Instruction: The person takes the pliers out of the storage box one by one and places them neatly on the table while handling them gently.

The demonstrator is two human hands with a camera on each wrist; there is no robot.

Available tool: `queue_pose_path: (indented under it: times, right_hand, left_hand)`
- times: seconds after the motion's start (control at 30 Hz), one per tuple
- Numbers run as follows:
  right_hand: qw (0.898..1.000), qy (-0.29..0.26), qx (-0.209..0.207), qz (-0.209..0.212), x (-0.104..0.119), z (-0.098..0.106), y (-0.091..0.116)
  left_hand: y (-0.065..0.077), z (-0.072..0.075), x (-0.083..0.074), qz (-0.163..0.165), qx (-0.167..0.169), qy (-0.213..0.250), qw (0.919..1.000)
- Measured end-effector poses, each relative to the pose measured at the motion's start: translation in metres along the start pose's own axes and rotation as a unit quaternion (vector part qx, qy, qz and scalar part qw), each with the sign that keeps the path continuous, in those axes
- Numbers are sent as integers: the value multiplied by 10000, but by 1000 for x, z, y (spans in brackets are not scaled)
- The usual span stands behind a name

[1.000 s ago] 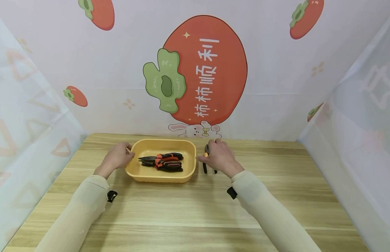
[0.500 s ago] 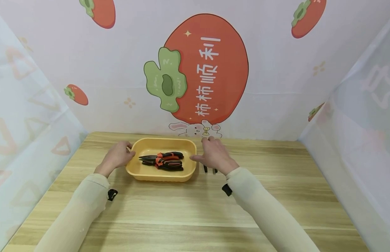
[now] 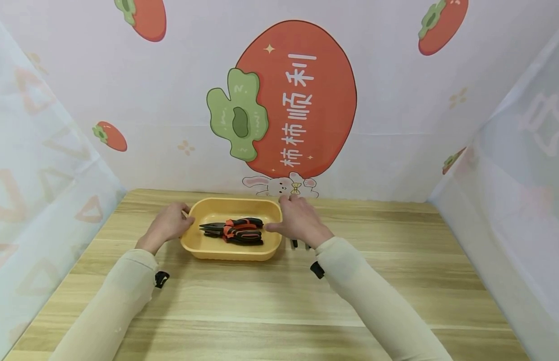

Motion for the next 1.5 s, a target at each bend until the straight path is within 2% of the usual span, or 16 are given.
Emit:
queue_pose_path:
  times: [0.33,0.97,1.27,1.5]
  right_hand:
    - [10000,-2,53,-69,6,-9,-4]
    - [9997,-29,75,236,23,-20,-14]
    - [9992,-14,209,336,30,-28,-20]
    - [9988,-22,348,356,34,-35,-25]
  left_hand:
    - [-1,-1,0,23,-43,-72,10000]
    - [0,0,0,119,-49,-67,9999]
    - [2,-1,-1,88,3,-53,9999]
    - [-1,0,0,76,-94,-133,9998]
Point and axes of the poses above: each hand's wrist, its own y-axis away from the middle knuckle, its own z-axis out of the back of the hand, x = y × z, the point moved 10 cm from there along -y, towards the middle knuckle, and after that the axes turned 12 degrees about -y, right-handed, at the moved point
